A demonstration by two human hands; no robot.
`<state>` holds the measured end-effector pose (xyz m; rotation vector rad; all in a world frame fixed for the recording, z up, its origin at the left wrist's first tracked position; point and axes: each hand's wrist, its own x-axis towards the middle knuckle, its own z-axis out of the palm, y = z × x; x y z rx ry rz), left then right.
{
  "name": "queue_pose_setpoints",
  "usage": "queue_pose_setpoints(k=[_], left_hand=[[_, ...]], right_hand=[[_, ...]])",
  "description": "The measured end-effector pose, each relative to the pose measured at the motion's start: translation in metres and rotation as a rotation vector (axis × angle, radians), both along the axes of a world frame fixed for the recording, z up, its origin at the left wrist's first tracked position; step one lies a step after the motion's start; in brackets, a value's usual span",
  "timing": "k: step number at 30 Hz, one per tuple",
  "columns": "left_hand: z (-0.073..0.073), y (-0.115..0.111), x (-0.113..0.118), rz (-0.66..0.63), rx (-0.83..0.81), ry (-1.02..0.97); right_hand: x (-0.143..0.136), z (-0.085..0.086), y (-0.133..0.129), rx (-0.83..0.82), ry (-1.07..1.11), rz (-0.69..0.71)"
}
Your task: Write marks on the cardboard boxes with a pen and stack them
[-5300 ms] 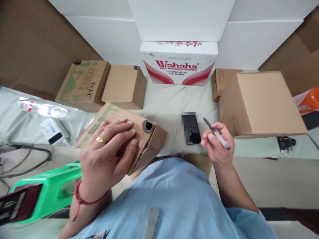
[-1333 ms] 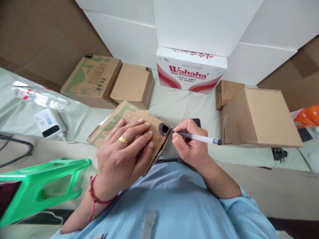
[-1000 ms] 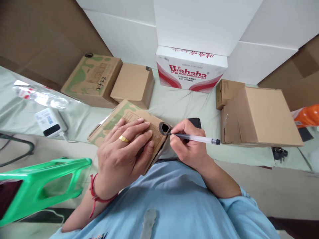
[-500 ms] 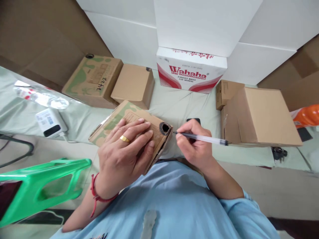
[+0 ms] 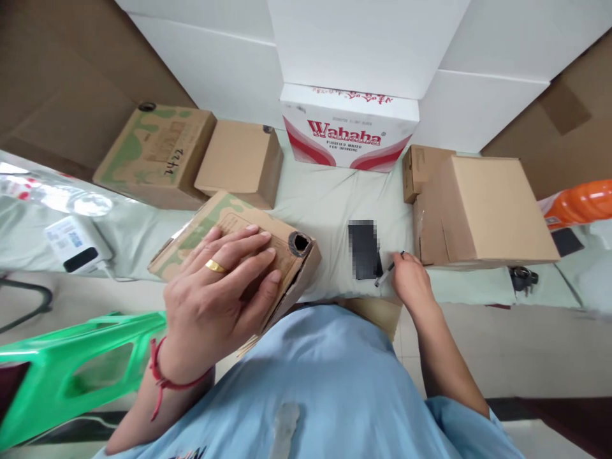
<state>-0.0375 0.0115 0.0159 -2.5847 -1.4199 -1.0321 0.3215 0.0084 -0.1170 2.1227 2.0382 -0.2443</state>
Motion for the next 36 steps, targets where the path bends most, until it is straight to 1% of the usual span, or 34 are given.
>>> queue_pose_setpoints(k=[3, 5, 8, 11, 13, 15, 18, 22, 25, 28, 30, 32, 34, 36], left_hand=[[0.001, 0.0, -0.006, -0.062, -0.026, 0.013], [0.002, -0.001, -0.01, -0.112, -0.074, 0.036], [0.005, -0.005, -0.012, -0.166, -0.134, 0.133], [0.007, -0.012, -0.009, -0.167, -0.159, 0.262], [0.008, -0.015, -0.009, -0.169, -0.162, 0.3], [0.007, -0.015, -0.012, -0.194, -0.158, 0.302], [0.002, -0.011, -0.02, -0.219, -0.147, 0.291], [-0.01, 0.0, -0.022, -0.265, -0.113, 0.257], [-0.022, 0.005, -0.012, -0.319, -0.029, 0.187], [-0.035, 0.005, 0.0, -0.334, 0.095, 0.127], [-0.042, 0.001, 0.006, -0.319, 0.156, 0.109], [-0.051, -0.005, 0.009, -0.284, 0.198, 0.098], [-0.06, -0.012, 0.008, -0.228, 0.232, 0.069], [-0.071, -0.018, 0.005, -0.162, 0.266, 0.025]], right_hand=[[-0.004, -0.003, 0.0, 0.014, -0.014, -0.071], [-0.015, -0.003, 0.001, 0.068, -0.004, -0.123], [-0.043, -0.007, 0.001, 0.126, 0.064, -0.131], [-0.073, -0.018, 0.002, 0.094, 0.109, -0.105], [-0.087, -0.028, 0.004, 0.095, 0.112, -0.142], [-0.092, -0.036, 0.007, 0.12, 0.133, -0.208], [-0.087, -0.043, 0.012, 0.145, 0.201, -0.269], [-0.075, -0.044, 0.015, 0.148, 0.257, -0.293], [-0.067, -0.043, 0.014, 0.113, 0.365, -0.353], [-0.061, -0.043, 0.011, 0.073, 0.467, -0.398], [-0.056, -0.045, 0.008, 0.1, 0.519, -0.419], [-0.053, -0.048, 0.007, 0.177, 0.641, -0.456], [-0.051, -0.049, 0.006, 0.254, 0.78, -0.488], [-0.052, -0.047, 0.007, 0.286, 0.859, -0.491]])
